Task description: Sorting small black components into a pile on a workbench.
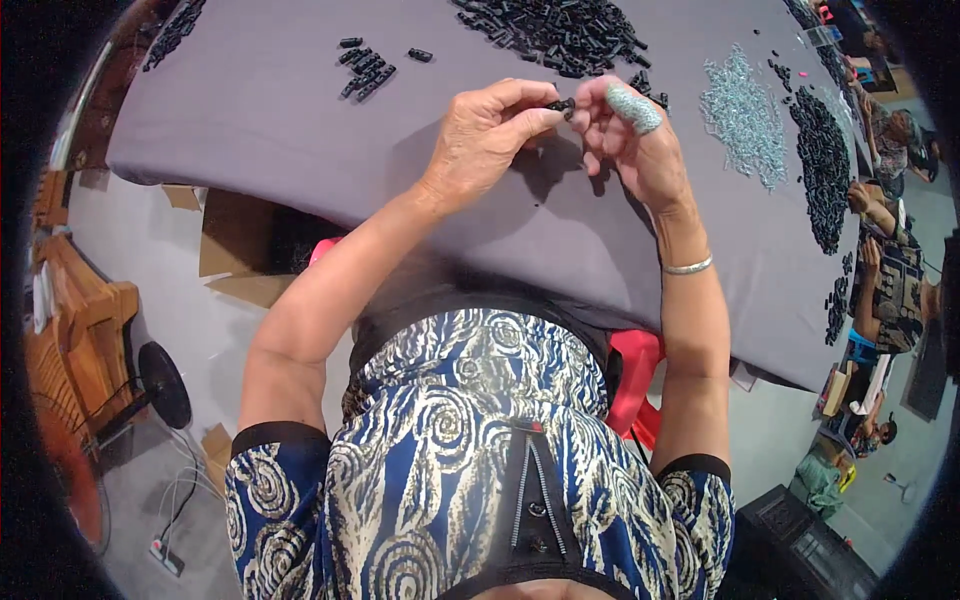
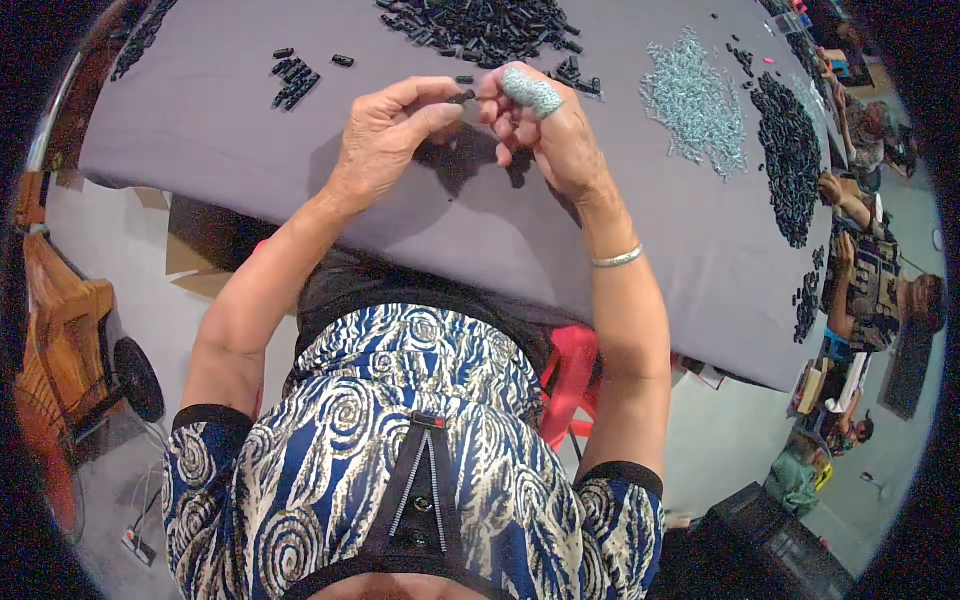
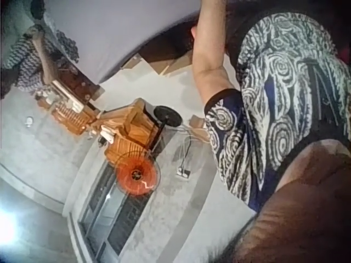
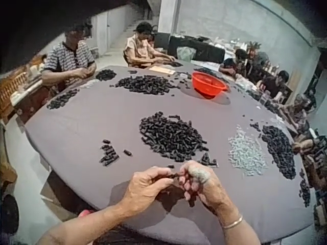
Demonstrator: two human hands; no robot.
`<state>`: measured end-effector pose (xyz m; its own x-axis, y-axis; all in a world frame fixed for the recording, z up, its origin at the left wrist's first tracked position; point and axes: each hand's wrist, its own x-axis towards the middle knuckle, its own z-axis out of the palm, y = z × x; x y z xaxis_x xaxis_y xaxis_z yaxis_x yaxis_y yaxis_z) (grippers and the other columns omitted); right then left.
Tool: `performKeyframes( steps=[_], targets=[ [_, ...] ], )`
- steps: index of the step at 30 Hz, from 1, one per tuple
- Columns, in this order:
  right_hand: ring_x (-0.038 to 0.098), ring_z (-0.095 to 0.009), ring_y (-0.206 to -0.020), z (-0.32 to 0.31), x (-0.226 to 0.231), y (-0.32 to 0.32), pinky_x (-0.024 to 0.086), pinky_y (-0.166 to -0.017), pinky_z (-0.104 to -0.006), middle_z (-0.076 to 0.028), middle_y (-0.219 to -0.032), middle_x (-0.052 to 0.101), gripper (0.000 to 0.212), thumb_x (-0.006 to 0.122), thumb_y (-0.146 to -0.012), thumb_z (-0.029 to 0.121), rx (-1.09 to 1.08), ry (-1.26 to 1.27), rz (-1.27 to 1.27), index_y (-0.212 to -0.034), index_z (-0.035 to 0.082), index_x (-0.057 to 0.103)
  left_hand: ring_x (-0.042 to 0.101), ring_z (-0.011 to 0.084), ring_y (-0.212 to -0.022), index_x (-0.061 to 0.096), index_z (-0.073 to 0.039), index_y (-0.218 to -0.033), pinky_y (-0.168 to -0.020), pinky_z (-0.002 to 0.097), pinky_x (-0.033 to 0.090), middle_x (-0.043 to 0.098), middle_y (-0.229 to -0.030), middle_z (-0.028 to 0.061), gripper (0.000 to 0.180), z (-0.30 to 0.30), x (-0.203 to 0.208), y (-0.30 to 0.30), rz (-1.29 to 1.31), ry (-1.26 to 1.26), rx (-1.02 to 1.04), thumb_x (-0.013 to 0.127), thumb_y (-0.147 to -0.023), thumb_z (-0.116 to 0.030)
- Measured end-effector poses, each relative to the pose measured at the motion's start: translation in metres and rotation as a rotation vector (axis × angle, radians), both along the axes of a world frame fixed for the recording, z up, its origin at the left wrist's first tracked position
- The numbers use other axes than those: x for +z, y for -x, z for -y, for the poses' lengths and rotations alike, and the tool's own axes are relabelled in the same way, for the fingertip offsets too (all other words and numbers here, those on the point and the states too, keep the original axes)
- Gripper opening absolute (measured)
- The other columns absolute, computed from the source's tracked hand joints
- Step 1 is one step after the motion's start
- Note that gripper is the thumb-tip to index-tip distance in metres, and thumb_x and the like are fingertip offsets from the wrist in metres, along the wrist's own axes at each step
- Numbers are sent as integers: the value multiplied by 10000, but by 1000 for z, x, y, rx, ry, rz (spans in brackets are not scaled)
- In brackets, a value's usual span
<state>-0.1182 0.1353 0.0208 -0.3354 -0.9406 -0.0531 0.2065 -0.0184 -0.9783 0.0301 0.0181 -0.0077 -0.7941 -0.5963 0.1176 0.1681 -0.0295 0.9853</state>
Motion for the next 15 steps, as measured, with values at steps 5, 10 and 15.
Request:
performKeyframes(
  steps=[5, 10, 15],
  targets=[
    [490, -67, -619, -3, -6, 1, 462, -479, -208, 4, -759, 522, 440, 433, -944, 472, 142, -7, 181, -976, 59, 579, 565, 72, -764, 680, -15, -1002, -684, 211, 491, 605, -881, 21, 180, -4, 7, -1, -74, 93, 10, 662, -835, -80],
    [459, -80, -626, -7, -13, -11, 457, -478, -244, 30, -716, 471, 383, 521, -896, 412, 148, 3, 235, -1025, 59, 594, 478, 65, -910, 693, -44, -1009, -788, 195, 413, 523, -976, -9, 193, -12, 18, -6, -140, 201, 5, 686, -816, -57],
    [498, -134, -676, -13, -28, -4, 403, -515, -281, -29, -801, 575, 560, 484, -866, 501, 289, 1, 407, -1175, 39, 546, 467, 76, -913, 691, -40, -1012, -814, 199, 399, 478, -977, -12, 207, -24, 26, -10, -82, 173, -6, 696, -806, -59]
  ],
)
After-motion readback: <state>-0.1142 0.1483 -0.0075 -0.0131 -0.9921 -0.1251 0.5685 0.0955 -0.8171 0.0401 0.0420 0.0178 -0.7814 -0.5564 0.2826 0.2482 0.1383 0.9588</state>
